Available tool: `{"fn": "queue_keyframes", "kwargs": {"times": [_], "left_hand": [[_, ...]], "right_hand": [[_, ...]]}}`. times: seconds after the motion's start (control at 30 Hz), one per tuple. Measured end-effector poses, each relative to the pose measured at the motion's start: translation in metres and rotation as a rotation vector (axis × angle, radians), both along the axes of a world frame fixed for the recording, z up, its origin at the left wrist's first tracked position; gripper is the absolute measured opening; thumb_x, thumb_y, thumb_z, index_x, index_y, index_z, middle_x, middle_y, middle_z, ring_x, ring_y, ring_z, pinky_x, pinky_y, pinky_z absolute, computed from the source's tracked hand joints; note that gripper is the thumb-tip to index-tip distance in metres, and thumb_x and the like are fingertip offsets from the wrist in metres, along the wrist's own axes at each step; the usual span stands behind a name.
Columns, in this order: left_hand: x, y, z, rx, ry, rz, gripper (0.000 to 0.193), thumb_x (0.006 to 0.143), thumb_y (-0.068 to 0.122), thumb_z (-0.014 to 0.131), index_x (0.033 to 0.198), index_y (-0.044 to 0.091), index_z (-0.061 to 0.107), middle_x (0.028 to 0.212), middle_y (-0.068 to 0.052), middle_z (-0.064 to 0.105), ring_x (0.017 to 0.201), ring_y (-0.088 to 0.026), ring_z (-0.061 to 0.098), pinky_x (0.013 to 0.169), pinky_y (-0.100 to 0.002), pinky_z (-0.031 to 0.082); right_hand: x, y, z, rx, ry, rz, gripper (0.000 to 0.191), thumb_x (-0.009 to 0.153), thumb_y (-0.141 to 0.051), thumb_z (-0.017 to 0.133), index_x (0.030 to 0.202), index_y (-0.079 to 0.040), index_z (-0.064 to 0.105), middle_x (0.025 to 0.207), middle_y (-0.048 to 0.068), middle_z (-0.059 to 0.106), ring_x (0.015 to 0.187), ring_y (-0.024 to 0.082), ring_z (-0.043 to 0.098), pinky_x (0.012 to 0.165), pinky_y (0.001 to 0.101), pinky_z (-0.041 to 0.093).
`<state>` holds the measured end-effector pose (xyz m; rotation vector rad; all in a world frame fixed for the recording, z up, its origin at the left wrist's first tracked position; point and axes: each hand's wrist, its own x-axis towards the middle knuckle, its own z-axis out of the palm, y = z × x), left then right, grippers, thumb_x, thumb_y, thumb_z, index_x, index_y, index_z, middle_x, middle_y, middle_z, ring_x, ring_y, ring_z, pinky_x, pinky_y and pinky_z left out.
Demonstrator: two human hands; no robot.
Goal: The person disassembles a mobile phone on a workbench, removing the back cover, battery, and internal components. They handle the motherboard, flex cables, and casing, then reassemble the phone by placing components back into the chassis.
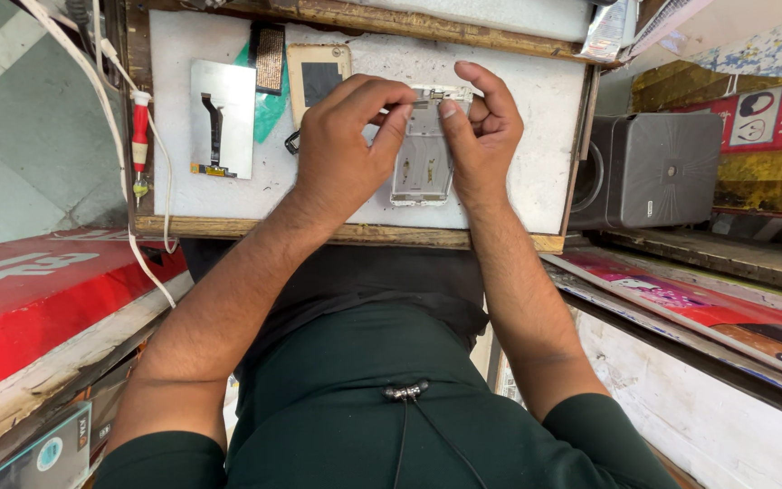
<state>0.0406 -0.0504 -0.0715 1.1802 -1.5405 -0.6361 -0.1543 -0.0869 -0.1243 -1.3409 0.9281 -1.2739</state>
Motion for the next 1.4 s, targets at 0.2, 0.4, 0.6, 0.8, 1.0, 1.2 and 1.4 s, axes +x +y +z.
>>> {"fn": "queue_keyframes", "kwargs": {"times": [0.2,0.4,0.6,0.8,1.0,1.2,1.4], "left_hand": [[0.0,0.001,-0.004,0.012,-0.037,0.027,0.009,0.102,0.005,0.073,0.11,0.005,0.071,0.104,-0.007,0.074,0.094,-0.019,0.077,0.078,-0.03,0.064],[0.0,0.002,-0.005,-0.247,-0.248,0.126,0.01,0.102,0.009,0.076,0.11,0.008,0.071,0.109,-0.005,0.069,0.1,-0.022,0.071,0.083,-0.033,0.062],[-0.001,0.001,-0.006,-0.244,-0.317,0.103,0.011,0.101,0.007,0.078,0.11,0.007,0.071,0.105,-0.006,0.066,0.096,-0.021,0.07,0.079,-0.033,0.062],[-0.002,0.0,-0.011,-0.286,-0.349,0.111,0.013,0.101,0.005,0.077,0.111,0.005,0.071,0.104,-0.006,0.066,0.095,-0.02,0.071,0.078,-0.031,0.062],[-0.002,-0.001,-0.013,-0.383,-0.465,0.133,0.013,0.099,0.002,0.077,0.111,0.002,0.071,0.105,-0.008,0.065,0.098,-0.021,0.072,0.078,-0.03,0.064],[-0.004,-0.002,-0.011,-0.492,-0.576,0.097,0.013,0.1,0.007,0.076,0.11,0.0,0.07,0.105,-0.008,0.064,0.103,-0.023,0.072,0.08,-0.031,0.064],[-0.002,-0.009,-0.003,-0.337,-0.489,0.019,0.007,0.099,0.002,0.073,0.106,0.002,0.072,0.1,-0.007,0.064,0.094,-0.022,0.071,0.076,-0.034,0.062]], "right_hand": [[-0.004,-0.001,-0.002,0.05,0.006,0.034,0.04,0.105,-0.007,0.071,0.141,-0.001,0.057,0.084,0.001,0.071,0.072,0.003,0.059,0.065,0.0206,0.043],[0.002,0.001,-0.002,0.012,0.111,0.022,0.029,0.103,-0.003,0.074,0.131,0.0,0.069,0.072,-0.01,0.053,0.065,-0.001,0.042,0.06,0.0186,0.031],[0.005,0.002,0.003,0.01,0.12,0.045,0.028,0.104,-0.002,0.072,0.132,0.0,0.068,0.076,-0.009,0.058,0.068,0.0,0.044,0.062,0.02,0.033],[0.004,0.002,0.003,0.009,0.15,0.037,0.029,0.103,-0.004,0.073,0.131,-0.001,0.068,0.073,-0.01,0.055,0.065,0.0,0.042,0.06,0.0194,0.03],[0.001,0.001,-0.003,0.018,0.152,0.033,0.03,0.103,-0.007,0.075,0.132,-0.002,0.07,0.069,-0.012,0.048,0.062,-0.001,0.039,0.058,0.0187,0.029],[-0.003,0.001,-0.008,0.014,0.129,0.085,0.035,0.106,-0.007,0.078,0.139,-0.002,0.066,0.093,-0.004,0.072,0.076,0.001,0.062,0.065,0.0187,0.048],[-0.001,0.0,-0.008,-0.019,0.241,-0.001,0.034,0.1,-0.008,0.081,0.131,-0.003,0.07,0.071,-0.007,0.056,0.061,-0.003,0.043,0.054,0.0153,0.031]]}}
